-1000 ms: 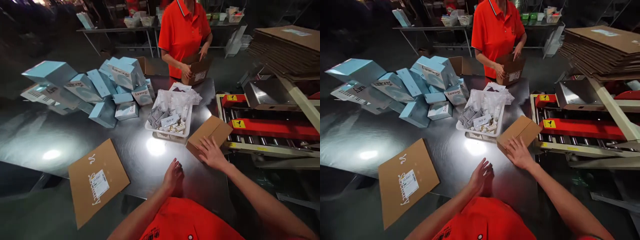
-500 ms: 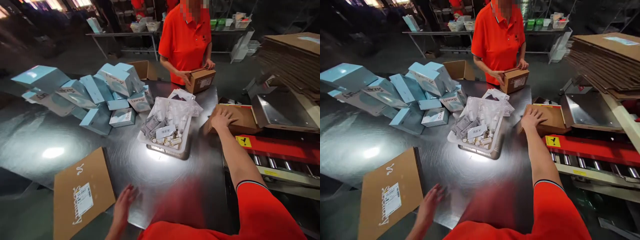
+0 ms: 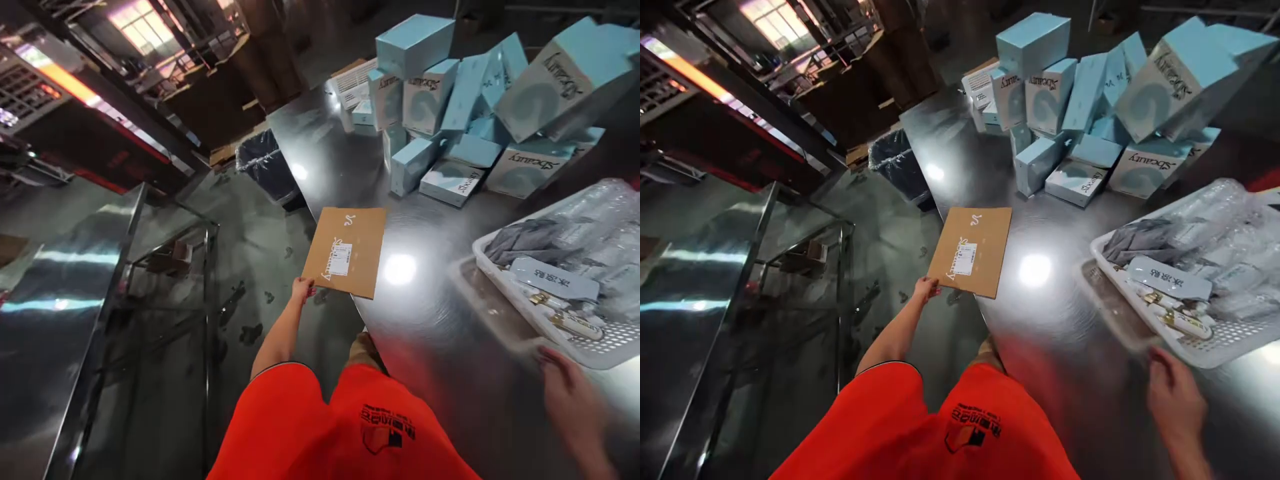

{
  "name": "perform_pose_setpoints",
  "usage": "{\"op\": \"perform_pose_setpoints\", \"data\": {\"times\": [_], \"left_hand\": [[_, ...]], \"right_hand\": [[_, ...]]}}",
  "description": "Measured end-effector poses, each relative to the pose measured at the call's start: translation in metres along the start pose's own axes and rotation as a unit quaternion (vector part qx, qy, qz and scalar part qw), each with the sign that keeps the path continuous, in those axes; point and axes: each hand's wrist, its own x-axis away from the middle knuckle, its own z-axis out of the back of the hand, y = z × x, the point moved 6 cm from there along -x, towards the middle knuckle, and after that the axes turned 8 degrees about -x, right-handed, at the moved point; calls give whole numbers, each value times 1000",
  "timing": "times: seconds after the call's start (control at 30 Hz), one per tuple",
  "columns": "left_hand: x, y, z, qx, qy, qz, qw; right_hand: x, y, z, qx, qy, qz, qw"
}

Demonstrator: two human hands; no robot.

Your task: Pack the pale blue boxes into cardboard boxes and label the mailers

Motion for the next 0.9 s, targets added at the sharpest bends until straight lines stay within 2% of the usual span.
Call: {"op": "perform_pose_setpoints", "data": {"times": [0.07, 0.13, 0.2, 0.23, 0.3, 0.37, 0.43, 0.5, 0.6, 0.67, 0.77, 0.83, 0.9], "left_hand": [[-2, 2, -7, 72, -33, -4, 997], [2, 10, -2, 140, -51, -25, 988], [12, 22, 14, 198, -58, -53, 977], [21, 30, 26, 223, -59, -80, 970], [48, 48, 54, 244, -69, -177, 951], [87, 65, 81, 209, -86, -303, 926], [127, 73, 97, 133, -109, -393, 903], [161, 70, 98, 79, -157, -430, 886], [194, 56, 75, 115, -246, -402, 875], [207, 44, 52, 201, -291, -329, 876], [226, 35, 23, 284, -342, -237, 864], [238, 39, 14, 274, -359, -229, 863], [247, 51, 9, 241, -366, -250, 863]], "right_hand": [[-8, -13, -30, -2, -31, -15, 999], [-26, -42, -74, -22, -102, 16, 994], [-48, -81, -108, -39, -143, 71, 986], [-61, -101, -118, -45, -148, 90, 984], [-88, -140, -126, -59, -138, 106, 983], [-115, -175, -118, -99, -96, 110, 984], [-140, -202, -103, -174, -41, 120, 977], [-158, -215, -88, -245, 4, 125, 961], [-165, -210, -73, -259, 13, 100, 961], [-152, -197, -63, -231, 24, 83, 969], [-113, -177, -37, -202, 91, 66, 973], [-80, -164, -15, -213, 141, 41, 966], [-49, -149, 7, -246, 174, -1, 953]]}}
